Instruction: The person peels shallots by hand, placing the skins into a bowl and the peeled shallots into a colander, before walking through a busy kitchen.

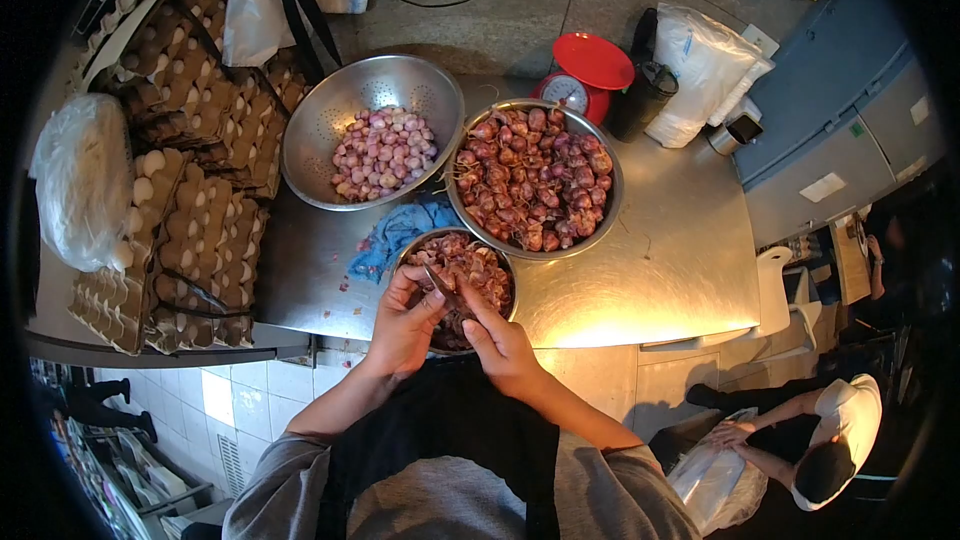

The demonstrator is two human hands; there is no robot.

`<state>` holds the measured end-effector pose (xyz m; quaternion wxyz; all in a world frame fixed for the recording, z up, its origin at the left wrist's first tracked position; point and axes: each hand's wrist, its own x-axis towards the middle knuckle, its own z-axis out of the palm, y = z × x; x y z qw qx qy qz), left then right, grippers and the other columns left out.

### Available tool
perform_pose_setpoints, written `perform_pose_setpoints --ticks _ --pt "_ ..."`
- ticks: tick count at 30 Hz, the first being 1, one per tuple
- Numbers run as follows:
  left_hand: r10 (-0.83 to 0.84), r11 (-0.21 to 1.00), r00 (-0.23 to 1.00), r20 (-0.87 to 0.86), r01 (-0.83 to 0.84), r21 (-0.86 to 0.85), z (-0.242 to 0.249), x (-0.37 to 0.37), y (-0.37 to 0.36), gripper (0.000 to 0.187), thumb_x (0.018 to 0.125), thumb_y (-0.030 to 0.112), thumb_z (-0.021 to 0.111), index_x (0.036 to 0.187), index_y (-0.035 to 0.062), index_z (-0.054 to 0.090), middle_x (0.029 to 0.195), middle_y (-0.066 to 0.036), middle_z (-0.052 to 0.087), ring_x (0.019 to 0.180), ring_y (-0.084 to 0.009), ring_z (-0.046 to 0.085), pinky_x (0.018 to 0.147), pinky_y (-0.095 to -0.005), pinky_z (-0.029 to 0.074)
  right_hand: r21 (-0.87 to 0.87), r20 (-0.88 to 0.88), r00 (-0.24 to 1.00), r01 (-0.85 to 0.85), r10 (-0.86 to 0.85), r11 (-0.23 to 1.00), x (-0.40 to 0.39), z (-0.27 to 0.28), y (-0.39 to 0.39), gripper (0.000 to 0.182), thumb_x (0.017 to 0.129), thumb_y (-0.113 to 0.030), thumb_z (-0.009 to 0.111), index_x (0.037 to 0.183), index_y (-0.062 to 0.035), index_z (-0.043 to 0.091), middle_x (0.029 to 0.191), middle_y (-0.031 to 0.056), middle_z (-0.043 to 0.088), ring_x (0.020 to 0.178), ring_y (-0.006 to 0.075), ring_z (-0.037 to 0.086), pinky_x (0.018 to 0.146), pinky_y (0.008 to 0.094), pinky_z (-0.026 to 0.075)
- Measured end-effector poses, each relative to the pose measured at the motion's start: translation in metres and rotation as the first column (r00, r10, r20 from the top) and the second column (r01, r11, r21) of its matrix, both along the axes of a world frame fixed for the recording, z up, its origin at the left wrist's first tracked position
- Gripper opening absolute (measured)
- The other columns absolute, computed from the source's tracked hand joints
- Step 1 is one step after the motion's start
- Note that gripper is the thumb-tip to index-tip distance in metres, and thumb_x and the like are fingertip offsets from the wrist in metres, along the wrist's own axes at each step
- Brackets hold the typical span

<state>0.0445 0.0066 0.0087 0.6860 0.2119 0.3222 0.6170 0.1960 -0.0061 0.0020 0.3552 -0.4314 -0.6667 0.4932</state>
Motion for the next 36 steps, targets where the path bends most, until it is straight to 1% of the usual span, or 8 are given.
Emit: perform_pose_setpoints --ticks 5,8,11,19,22,27,33,36 --pt "0.053 0.998 0.998 0.018 -0.054 0.031 -0.006 0.002 -0.001 0.02 0.079 -0.005 0.056 0.094 0.0062 0.048 0.097 -0.002 0.051 0.09 -0.0109 0.052 0.079 -0.0247 0.045 0.22 0.125 0.99 0.032 -0.061 0.975 -0.005 0.015 0.003 0.04 0.087 -0.012 0.045 0.126 -0.0037 0.04 0.116 0.0197 0.051 0.1 0.03 0.056 0.08 0.0302 0.044" --pt "0.069 0.997 0.998 0.014 -0.069 0.017 -0.004 0.004 -0.003 0.02 0.079 -0.004 0.057 0.094 0.0063 0.048 0.097 -0.002 0.052 0.09 -0.0113 0.052 0.079 -0.0257 0.046 0.185 0.161 0.986 0.02 -0.05 0.983 -0.004 0.018 0.004 0.037 0.088 -0.012 0.044 0.124 -0.0025 0.042 0.118 0.0196 0.05 0.105 0.0287 0.053 0.085 0.0303 0.041" --pt "0.052 0.998 0.998 0.025 -0.051 -0.038 0.002 0.004 -0.003 0.021 0.08 -0.002 0.057 0.097 0.006 0.048 0.1 -0.003 0.051 0.092 -0.0122 0.052 0.081 -0.0278 0.046 0.178 -0.005 0.998 0.057 -0.057 0.982 -0.004 0.008 0.006 0.036 0.089 -0.012 0.043 0.123 -0.0011 0.042 0.119 0.0178 0.05 0.109 0.0249 0.051 0.09 0.0283 0.038" --pt "-0.06 0.998 0.998 -0.019 0.06 0.01 0.004 0.0 -0.002 0.025 0.084 0.002 0.053 0.106 0.0073 0.045 0.106 -0.004 0.05 0.096 -0.0159 0.053 0.085 -0.034 0.045 -0.141 -0.223 0.965 0.111 -0.141 0.984 0.005 -0.013 0.014 0.036 0.091 -0.014 0.042 0.124 0.0013 0.041 0.121 0.0142 0.049 0.113 0.0185 0.043 0.095 0.0273 0.031" --pt "-0.107 0.994 0.994 -0.022 0.108 0.012 0.009 0.0 -0.004 0.024 0.086 0.001 0.049 0.108 0.0066 0.044 0.107 -0.006 0.048 0.097 -0.0178 0.053 0.085 -0.0342 0.046 -0.229 -0.251 0.949 0.131 -0.189 0.965 0.012 -0.017 0.022 0.037 0.091 -0.015 0.042 0.125 0.0003 0.041 0.119 0.0113 0.049 0.106 0.0162 0.046 0.091 0.0256 0.034" --pt "-0.111 0.993 0.993 0.023 0.112 -0.035 0.007 -0.001 -0.003 0.024 0.087 0.001 0.047 0.11 0.0051 0.045 0.108 -0.006 0.049 0.098 -0.019 0.053 0.085 -0.0334 0.046 -0.316 -0.255 0.953 0.078 -0.163 0.946 0.018 -0.001 0.021 0.04 0.092 -0.016 0.041 0.13 -0.005 0.036 0.105 0.0012 0.051 0.067 0.0026 0.039 0.058 0.0145 0.035" --pt "-0.092 0.996 0.993 -0.076 0.091 -0.019 0.005 -0.001 -0.002 0.023 0.086 0.005 0.051 0.109 0.0057 0.049 0.108 -0.003 0.051 0.097 -0.0149 0.052 0.084 -0.0304 0.044 -0.358 -0.446 0.893 -0.111 -0.065 0.927 0.018 -0.003 0.011 0.043 0.092 -0.017 0.041 0.132 -0.0046 0.032 0.094 -0.0013 0.051 0.057 0.003 0.033 0.054 0.0129 0.03" --pt "-0.083 0.996 0.982 -0.172 0.085 0.007 0.004 0.0 0.0 0.024 0.085 0.003 0.052 0.108 0.0048 0.049 0.108 -0.003 0.051 0.096 -0.0126 0.051 0.082 -0.0279 0.044 -0.32 -0.339 0.941 -0.118 0.003 0.94 0.021 -0.003 0.007 0.044 0.091 -0.017 0.041 0.131 -0.0026 0.032 0.1 0.0035 0.056 0.062 0.0061 0.047 0.056 0.0173 0.038"
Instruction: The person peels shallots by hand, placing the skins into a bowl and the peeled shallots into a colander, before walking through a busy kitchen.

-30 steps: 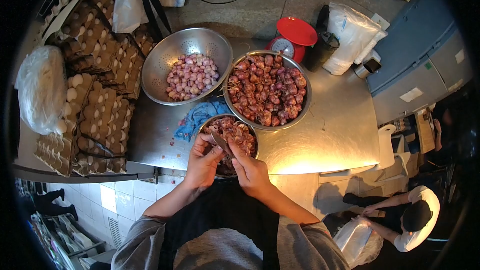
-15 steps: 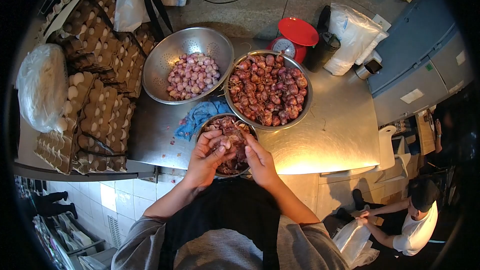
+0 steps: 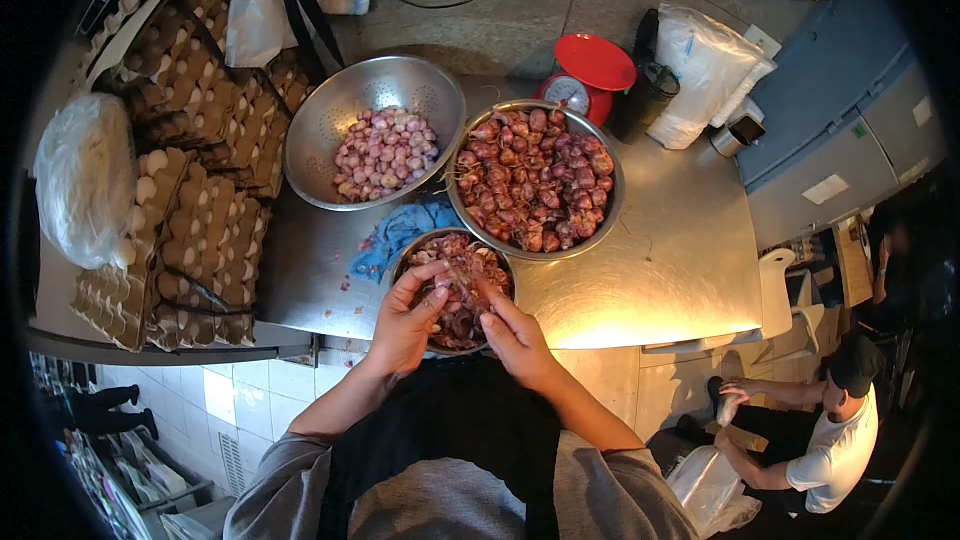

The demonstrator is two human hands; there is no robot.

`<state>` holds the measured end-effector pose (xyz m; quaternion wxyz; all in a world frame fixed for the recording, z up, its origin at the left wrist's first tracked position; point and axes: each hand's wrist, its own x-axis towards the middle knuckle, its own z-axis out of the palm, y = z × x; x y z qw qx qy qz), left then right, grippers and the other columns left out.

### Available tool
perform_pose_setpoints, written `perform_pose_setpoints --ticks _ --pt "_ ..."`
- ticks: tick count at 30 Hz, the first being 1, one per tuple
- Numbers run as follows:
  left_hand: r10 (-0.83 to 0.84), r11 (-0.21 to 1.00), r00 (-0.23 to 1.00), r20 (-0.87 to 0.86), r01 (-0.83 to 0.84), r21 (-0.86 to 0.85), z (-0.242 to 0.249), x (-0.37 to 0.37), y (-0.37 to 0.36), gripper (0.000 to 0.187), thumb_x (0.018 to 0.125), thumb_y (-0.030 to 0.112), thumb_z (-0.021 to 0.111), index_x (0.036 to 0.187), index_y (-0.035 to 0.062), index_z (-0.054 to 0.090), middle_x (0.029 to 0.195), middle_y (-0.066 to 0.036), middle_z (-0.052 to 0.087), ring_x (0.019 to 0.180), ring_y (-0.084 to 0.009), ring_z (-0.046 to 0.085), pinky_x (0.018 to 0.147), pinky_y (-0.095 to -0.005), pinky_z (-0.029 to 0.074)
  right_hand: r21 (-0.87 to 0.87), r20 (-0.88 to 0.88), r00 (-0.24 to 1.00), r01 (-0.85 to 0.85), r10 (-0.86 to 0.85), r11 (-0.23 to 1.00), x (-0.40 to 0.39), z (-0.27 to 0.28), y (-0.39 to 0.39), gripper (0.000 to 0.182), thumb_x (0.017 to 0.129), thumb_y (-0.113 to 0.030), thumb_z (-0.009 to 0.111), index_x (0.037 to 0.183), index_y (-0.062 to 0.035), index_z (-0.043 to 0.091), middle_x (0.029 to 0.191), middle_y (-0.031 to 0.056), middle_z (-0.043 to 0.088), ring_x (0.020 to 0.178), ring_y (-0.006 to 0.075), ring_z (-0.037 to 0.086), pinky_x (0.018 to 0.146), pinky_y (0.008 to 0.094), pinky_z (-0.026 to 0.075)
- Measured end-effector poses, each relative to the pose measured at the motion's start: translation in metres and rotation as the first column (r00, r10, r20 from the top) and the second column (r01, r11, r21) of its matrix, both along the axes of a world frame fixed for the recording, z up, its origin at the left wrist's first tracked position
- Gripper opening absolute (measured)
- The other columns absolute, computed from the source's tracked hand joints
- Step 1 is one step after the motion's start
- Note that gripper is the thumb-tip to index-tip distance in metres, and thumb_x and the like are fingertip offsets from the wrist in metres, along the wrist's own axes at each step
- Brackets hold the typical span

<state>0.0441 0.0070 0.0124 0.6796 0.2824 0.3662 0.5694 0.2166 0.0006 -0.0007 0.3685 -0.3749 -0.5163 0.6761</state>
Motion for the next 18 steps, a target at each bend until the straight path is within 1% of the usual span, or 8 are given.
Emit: perform_pose_setpoints --ticks 2,4,6,9,12,14,16,18 --pt "0.008 1.0 1.0 -0.024 -0.008 -0.008 0.002 0.0 0.0 0.023 0.083 0.001 0.053 0.106 0.0041 0.049 0.107 -0.003 0.051 0.095 -0.0113 0.051 0.08 -0.0265 0.044 0.416 0.189 0.975 0.031 -0.119 0.909 -0.006 -0.005 0.004 0.043 0.09 -0.017 0.043 0.13 -0.0034 0.033 0.106 0.0098 0.057 0.07 0.0148 0.056 0.061 0.0231 0.043" --pt "0.035 0.997 0.997 -0.065 -0.03 0.073 0.0 0.001 -0.001 0.023 0.082 0.001 0.055 0.105 0.0024 0.05 0.102 -0.004 0.053 0.089 -0.0104 0.052 0.079 -0.0246 0.045 0.576 0.306 0.932 -0.018 -0.195 0.817 -0.01 0.002 0.006 0.043 0.089 -0.016 0.044 0.13 -0.0044 0.035 0.111 0.0152 0.055 0.08 0.0226 0.061 0.067 0.0277 0.046" --pt "0.043 0.993 0.995 -0.093 -0.032 0.116 -0.003 0.001 -0.001 0.022 0.082 0.001 0.056 0.104 0.0013 0.05 0.099 -0.004 0.054 0.085 -0.0098 0.053 0.078 -0.0233 0.045 0.523 0.401 0.899 -0.068 -0.176 0.849 -0.009 0.018 0.003 0.043 0.088 -0.015 0.045 0.129 -0.0057 0.036 0.116 0.0198 0.052 0.092 0.0293 0.06 0.074 0.0311 0.046" --pt "0.02 0.993 0.992 -0.126 -0.006 0.114 -0.006 0.0 -0.001 0.021 0.082 0.002 0.056 0.102 0.0006 0.051 0.097 -0.004 0.055 0.085 -0.0097 0.053 0.077 -0.0231 0.045 0.539 0.531 0.827 -0.162 -0.184 0.827 -0.005 0.02 0.006 0.043 0.088 -0.012 0.044 0.128 -0.0017 0.035 0.112 0.0174 0.055 0.093 0.0226 0.059 0.078 0.0245 0.042" --pt "0.007 0.995 0.985 -0.173 0.01 0.101 -0.007 -0.001 -0.001 0.022 0.083 0.003 0.055 0.104 -0.0005 0.05 0.098 -0.005 0.055 0.086 -0.0102 0.053 0.077 -0.0236 0.046 0.519 0.422 0.883 -0.052 -0.203 0.853 -0.006 0.013 0.007 0.038 0.089 -0.016 0.045 0.126 -0.0061 0.041 0.109 0.0178 0.057 0.089 0.0289 0.061 0.073 0.0306 0.046" --pt "0.02 0.995 0.978 -0.208 0.0 0.1 -0.004 0.001 0.0 0.023 0.084 0.004 0.054 0.106 -0.0013 0.05 0.1 -0.006 0.055 0.087 -0.0106 0.053 0.076 -0.0237 0.046 0.281 0.223 0.964 0.082 -0.148 0.956 -0.005 -0.006 0.008 0.038 0.09 -0.016 0.043 0.127 -0.0056 0.04 0.096 0.0112 0.061 0.075 0.0215 0.06 0.064 0.0275 0.046" --pt "-0.017 0.994 0.981 -0.194 0.037 0.098 -0.002 0.001 0.001 0.025 0.086 0.004 0.051 0.11 -0.0006 0.049 0.103 -0.006 0.054 0.09 -0.0109 0.053 0.079 -0.0252 0.046 0.061 0.034 0.993 0.112 -0.115 0.992 -0.002 -0.011 0.01 0.038 0.091 -0.016 0.041 0.128 -0.0053 0.038 0.085 0.0049 0.06 0.063 0.0136 0.054 0.057 0.0231 0.042" --pt "-0.044 0.995 0.984 -0.172 0.059 0.086 0.001 0.001 0.001 0.026 0.087 0.004 0.049 0.112 -0.0001 0.049 0.106 -0.006 0.054 0.092 -0.011 0.052 0.08 -0.0259 0.046 -0.099 -0.131 0.988 0.068 -0.081 0.993 0.003 -0.009 0.014 0.04 0.092 -0.015 0.04 0.13 -0.005 0.035 0.076 -0.0012 0.054 0.056 0.0052 0.044 0.051 0.0175 0.036"
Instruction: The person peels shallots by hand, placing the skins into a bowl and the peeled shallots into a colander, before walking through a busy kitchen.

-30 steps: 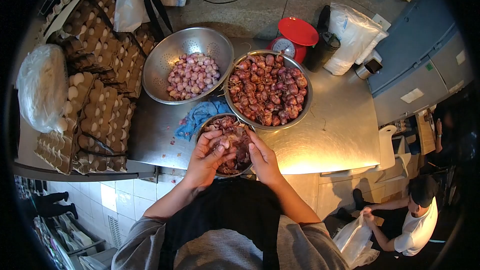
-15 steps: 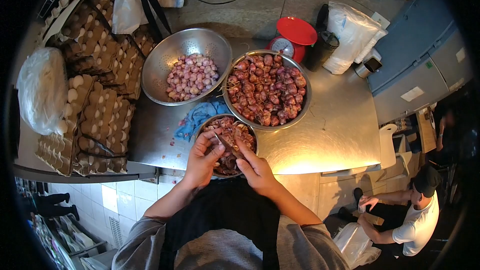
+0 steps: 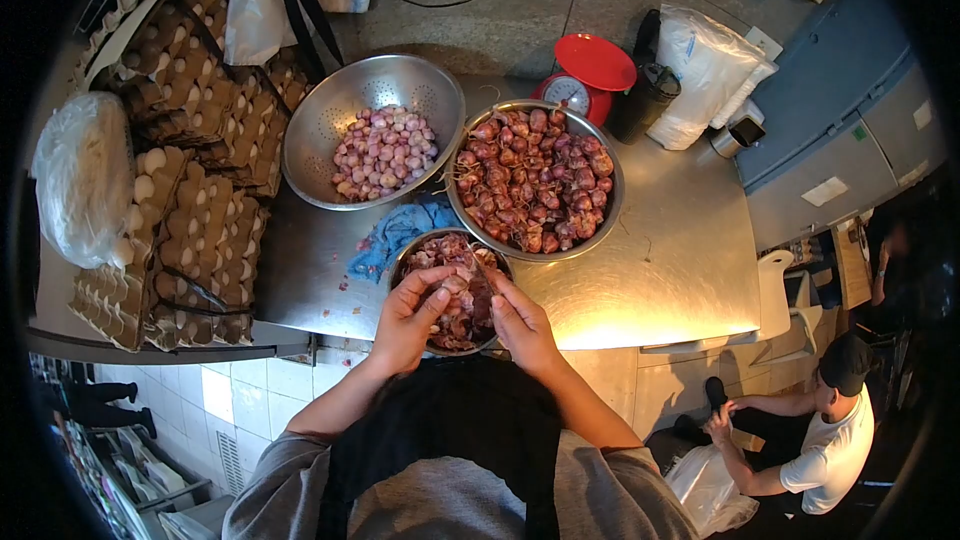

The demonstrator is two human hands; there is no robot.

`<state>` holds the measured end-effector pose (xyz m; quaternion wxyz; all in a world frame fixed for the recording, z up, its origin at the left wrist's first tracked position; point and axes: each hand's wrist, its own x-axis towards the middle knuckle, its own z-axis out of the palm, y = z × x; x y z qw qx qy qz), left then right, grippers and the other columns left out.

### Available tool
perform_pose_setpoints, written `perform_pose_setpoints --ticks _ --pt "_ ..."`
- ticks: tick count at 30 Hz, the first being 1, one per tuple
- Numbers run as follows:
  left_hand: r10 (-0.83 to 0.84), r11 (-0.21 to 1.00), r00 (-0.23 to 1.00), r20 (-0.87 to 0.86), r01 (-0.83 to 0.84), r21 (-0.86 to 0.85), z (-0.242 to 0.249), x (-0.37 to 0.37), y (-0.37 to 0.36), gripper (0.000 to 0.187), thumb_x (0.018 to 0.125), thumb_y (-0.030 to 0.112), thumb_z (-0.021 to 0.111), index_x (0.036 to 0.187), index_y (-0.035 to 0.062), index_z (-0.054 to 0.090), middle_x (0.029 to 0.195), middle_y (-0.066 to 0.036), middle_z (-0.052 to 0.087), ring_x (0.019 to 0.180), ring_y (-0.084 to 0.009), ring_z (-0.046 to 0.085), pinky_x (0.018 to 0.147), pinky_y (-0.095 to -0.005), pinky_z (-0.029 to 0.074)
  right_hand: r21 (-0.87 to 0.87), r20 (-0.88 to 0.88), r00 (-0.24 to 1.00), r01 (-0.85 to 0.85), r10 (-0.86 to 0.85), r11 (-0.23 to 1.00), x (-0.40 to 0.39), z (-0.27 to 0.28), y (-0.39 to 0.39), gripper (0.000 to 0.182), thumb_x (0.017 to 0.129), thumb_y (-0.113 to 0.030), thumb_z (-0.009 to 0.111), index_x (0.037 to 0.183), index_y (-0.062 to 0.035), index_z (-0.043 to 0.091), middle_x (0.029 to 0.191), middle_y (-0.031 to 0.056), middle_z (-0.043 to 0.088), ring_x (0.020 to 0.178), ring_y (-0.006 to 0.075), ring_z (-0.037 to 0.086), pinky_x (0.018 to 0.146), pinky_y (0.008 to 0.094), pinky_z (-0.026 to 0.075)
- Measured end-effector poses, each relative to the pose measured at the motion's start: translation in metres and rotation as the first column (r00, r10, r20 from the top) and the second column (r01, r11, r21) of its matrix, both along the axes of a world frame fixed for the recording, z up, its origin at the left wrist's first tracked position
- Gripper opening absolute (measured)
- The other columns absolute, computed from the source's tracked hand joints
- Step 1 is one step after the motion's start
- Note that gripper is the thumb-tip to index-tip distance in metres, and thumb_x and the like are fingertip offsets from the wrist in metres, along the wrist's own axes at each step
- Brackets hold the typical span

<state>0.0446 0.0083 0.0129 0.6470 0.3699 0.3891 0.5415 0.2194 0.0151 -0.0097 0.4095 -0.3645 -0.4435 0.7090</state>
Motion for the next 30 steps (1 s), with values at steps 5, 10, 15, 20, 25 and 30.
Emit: perform_pose_setpoints --ticks 5,10,15,20,25,30 --pt "0.027 0.996 0.995 0.092 -0.019 -0.086 0.001 -0.002 0.002 0.025 0.088 0.006 0.048 0.111 -0.0005 0.051 0.106 -0.006 0.054 0.094 -0.0117 0.052 0.079 -0.0251 0.048 0.043 0.104 0.993 0.045 -0.049 0.998 0.001 0.011 -0.004 0.044 0.091 -0.014 0.042 0.132 -0.0018 0.031 0.094 0.0043 0.054 0.06 0.0033 0.042 0.054 0.0156 0.033" --pt "-0.005 0.999 1.0 0.029 0.006 -0.048 -0.005 -0.002 0.003 0.026 0.087 0.006 0.05 0.112 -0.0001 0.051 0.109 -0.007 0.055 0.095 -0.0123 0.052 0.08 -0.0251 0.045 0.415 0.437 0.899 -0.164 -0.038 0.895 -0.001 0.024 -0.009 0.04 0.089 -0.014 0.044 0.127 -0.0028 0.038 0.123 0.0157 0.048 0.11 0.0225 0.05 0.088 0.0267 0.039" --pt "-0.015 0.997 0.997 0.069 0.02 -0.072 0.0 -0.001 0.003 0.025 0.087 0.006 0.05 0.11 -0.0011 0.053 0.108 -0.006 0.055 0.093 -0.0097 0.052 0.079 -0.023 0.044 0.458 0.561 0.823 -0.221 -0.087 0.861 -0.002 0.027 -0.008 0.04 0.088 -0.016 0.046 0.126 -0.0042 0.039 0.115 0.0188 0.052 0.102 0.0273 0.055 0.082 0.0283 0.043" --pt "-0.017 0.994 0.995 0.094 0.027 -0.106 0.004 0.001 0.003 0.026 0.087 0.007 0.05 0.111 -0.0011 0.052 0.108 -0.005 0.055 0.093 -0.0092 0.051 0.078 -0.0226 0.044 0.443 0.494 0.866 -0.171 -0.08 0.88 -0.002 0.019 -0.009 0.042 0.088 -0.017 0.047 0.127 -0.0056 0.039 0.109 0.019 0.055 0.095 0.0302 0.058 0.076 0.0296 0.045" --pt "0.004 0.996 0.996 0.092 0.004 -0.09 0.005 0.001 0.002 0.026 0.087 0.007 0.051 0.111 -0.0012 0.052 0.105 -0.005 0.056 0.092 -0.0092 0.052 0.078 -0.0225 0.045 0.497 0.519 0.846 -0.181 -0.123 0.849 -0.005 0.028 -0.009 0.042 0.087 -0.017 0.047 0.126 -0.0055 0.039 0.107 0.0206 0.056 0.089 0.0332 0.059 0.072 0.0301 0.046" --pt "-0.027 0.997 0.997 0.072 0.032 -0.069 0.001 -0.001 0.0 0.025 0.086 0.006 0.052 0.11 -0.0015 0.053 0.102 -0.006 0.056 0.09 -0.0094 0.053 0.076 -0.0224 0.046 0.482 0.618 0.774 -0.236 -0.136 0.844 -0.002 0.025 -0.008 0.041 0.088 -0.016 0.046 0.126 -0.0045 0.039 0.107 0.0217 0.055 0.089 0.0307 0.06 0.072 0.0297 0.046"
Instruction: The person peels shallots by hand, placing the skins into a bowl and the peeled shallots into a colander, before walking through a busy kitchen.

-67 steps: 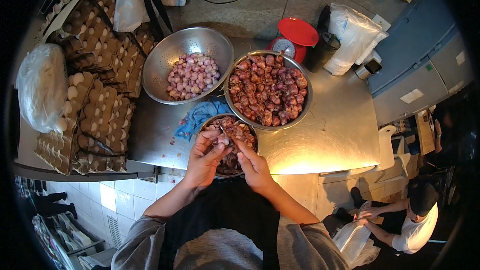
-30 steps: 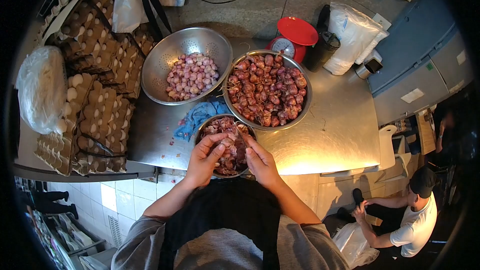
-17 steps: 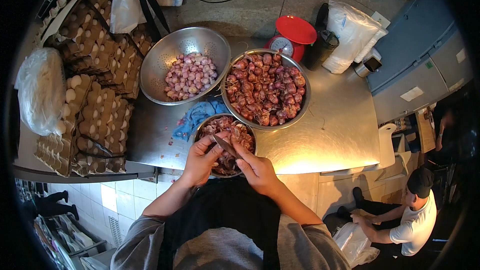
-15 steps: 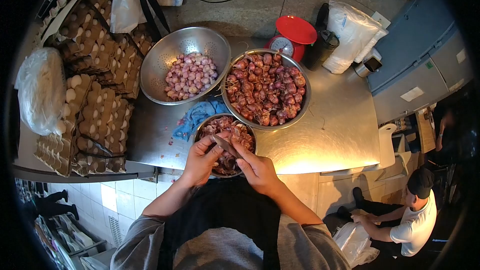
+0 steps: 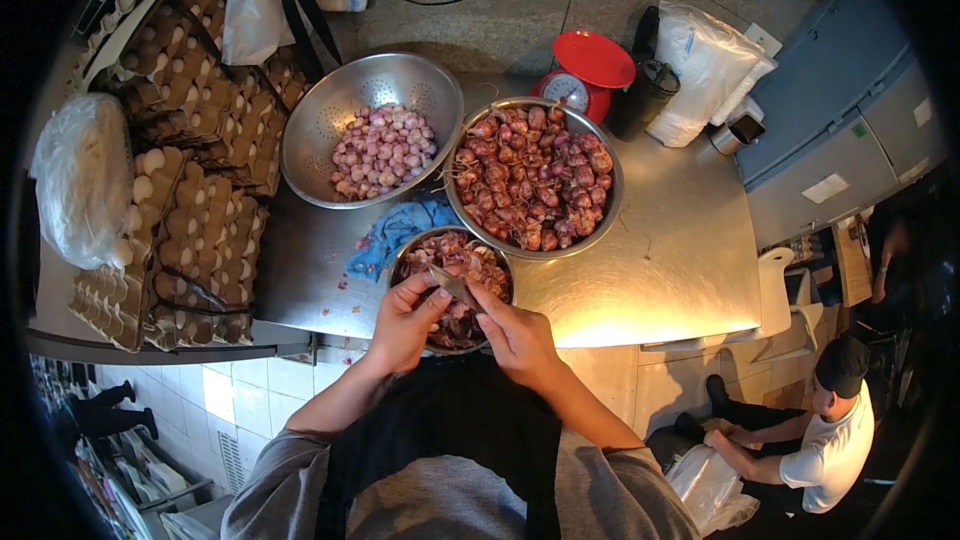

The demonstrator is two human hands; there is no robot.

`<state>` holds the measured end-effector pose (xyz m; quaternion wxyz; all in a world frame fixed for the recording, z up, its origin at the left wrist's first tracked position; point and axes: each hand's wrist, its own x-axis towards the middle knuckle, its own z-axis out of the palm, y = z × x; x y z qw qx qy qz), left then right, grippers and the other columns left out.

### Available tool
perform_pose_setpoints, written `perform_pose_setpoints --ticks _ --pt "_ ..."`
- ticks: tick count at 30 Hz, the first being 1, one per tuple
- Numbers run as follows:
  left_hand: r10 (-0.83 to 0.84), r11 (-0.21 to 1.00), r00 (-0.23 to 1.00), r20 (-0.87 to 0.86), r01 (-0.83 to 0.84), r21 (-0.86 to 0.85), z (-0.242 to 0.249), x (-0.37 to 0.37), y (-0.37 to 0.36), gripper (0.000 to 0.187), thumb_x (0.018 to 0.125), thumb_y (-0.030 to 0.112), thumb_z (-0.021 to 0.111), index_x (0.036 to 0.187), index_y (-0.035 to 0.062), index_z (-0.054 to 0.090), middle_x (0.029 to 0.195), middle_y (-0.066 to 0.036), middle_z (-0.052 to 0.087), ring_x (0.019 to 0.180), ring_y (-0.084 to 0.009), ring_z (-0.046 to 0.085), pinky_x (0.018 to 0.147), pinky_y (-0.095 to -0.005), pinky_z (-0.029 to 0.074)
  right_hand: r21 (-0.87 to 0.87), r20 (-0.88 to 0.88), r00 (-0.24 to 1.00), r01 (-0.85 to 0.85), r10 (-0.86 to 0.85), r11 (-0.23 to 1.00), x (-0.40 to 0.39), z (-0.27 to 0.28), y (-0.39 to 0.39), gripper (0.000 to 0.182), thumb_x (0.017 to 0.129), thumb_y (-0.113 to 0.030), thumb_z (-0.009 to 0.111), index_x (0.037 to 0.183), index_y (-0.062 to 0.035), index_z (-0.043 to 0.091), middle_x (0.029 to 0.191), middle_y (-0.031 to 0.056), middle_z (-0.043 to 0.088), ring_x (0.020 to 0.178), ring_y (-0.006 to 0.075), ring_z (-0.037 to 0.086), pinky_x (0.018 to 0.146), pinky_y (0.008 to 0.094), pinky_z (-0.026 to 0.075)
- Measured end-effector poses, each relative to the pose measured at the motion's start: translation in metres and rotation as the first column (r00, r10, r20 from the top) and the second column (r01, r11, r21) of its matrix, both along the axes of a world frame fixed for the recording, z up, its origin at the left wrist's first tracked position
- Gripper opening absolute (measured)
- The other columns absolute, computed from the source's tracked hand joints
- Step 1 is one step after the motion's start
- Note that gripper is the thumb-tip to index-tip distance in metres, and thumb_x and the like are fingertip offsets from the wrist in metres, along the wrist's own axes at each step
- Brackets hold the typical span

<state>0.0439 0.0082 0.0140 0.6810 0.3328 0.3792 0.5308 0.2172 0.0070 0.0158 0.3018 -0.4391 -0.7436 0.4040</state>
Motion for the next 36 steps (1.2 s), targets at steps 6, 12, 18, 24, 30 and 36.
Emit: perform_pose_setpoints --ticks 6,12,18,24,30,36 --pt "0.046 0.999 0.999 0.018 -0.046 -0.004 0.001 0.003 -0.001 0.025 0.086 0.006 0.052 0.109 -0.002 0.053 0.101 -0.006 0.057 0.089 -0.0098 0.054 0.076 -0.0227 0.047 -0.44 -0.357 0.929 -0.073 -0.1 0.895 0.002 -0.011 -0.005 0.04 0.089 -0.014 0.044 0.127 -0.0017 0.038 0.117 0.0161 0.052 0.104 0.0222 0.053 0.084 0.0277 0.041" --pt "0.052 0.999 0.999 0.014 -0.051 -0.01 0.004 0.002 0.0 0.024 0.086 0.007 0.052 0.108 -0.0015 0.053 0.102 -0.006 0.057 0.086 -0.0107 0.055 0.074 -0.0234 0.048 -0.076 -0.193 0.981 -0.036 0.021 0.996 -0.005 -0.006 -0.003 0.04 0.09 -0.014 0.042 0.127 -0.001 0.036 0.116 0.015 0.052 0.106 0.0202 0.051 0.088 0.0269 0.038" --pt "0.036 0.997 0.998 0.061 -0.032 -0.072 -0.002 0.0 0.0 0.022 0.086 0.006 0.052 0.107 0.0004 0.054 0.105 -0.006 0.056 0.082 -0.012 0.057 0.074 -0.0246 0.048 -0.454 -0.336 0.934 -0.046 -0.124 0.89 0.001 -0.015 -0.005 0.039 0.089 -0.014 0.044 0.126 -0.0003 0.039 0.114 0.0184 0.053 0.104 0.0243 0.053 0.085 0.0273 0.04" --pt "0.067 0.996 0.997 0.048 -0.064 -0.065 0.0 0.002 0.0 0.021 0.086 0.007 0.052 0.105 -0.0024 0.054 0.098 -0.006 0.058 0.083 -0.0101 0.056 0.074 -0.023 0.048 0.004 -0.17 0.985 0.02 -0.019 1.0 -0.007 -0.013 -0.006 0.038 0.089 -0.015 0.044 0.124 0.0001 0.04 0.113 0.0178 0.054 0.099 0.0249 0.056 0.08 0.0279 0.043" --pt "0.014 1.0 0.999 -0.052 -0.014 0.01 -0.003 0.0 -0.003 0.023 0.085 0.005 0.053 0.106 -0.0025 0.052 0.104 -0.007 0.056 0.089 -0.0115 0.054 0.076 -0.024 0.048 -0.07 -0.215 0.975 0.042 -0.056 0.997 -0.005 -0.024 0.0 0.039 0.09 -0.016 0.043 0.125 -0.0003 0.04 0.116 0.0143 0.053 0.099 0.024 0.056 0.08 0.0281 0.044" --pt "0.095 0.995 0.995 0.007 -0.095 0.006 0.008 0.001 -0.001 0.038 0.082 0.0 0.054 0.116 -0.0006 0.036 0.1 -0.01 0.051 0.091 -0.0138 0.052 0.076 -0.0249 0.048 -0.381 -0.348 0.932 -0.044 -0.099 0.924 0.0 -0.012 -0.005 0.042 0.09 -0.017 0.042 0.129 -0.0022 0.036 0.116 0.0137 0.053 0.093 0.0227 0.059 0.075 0.0281 0.045"
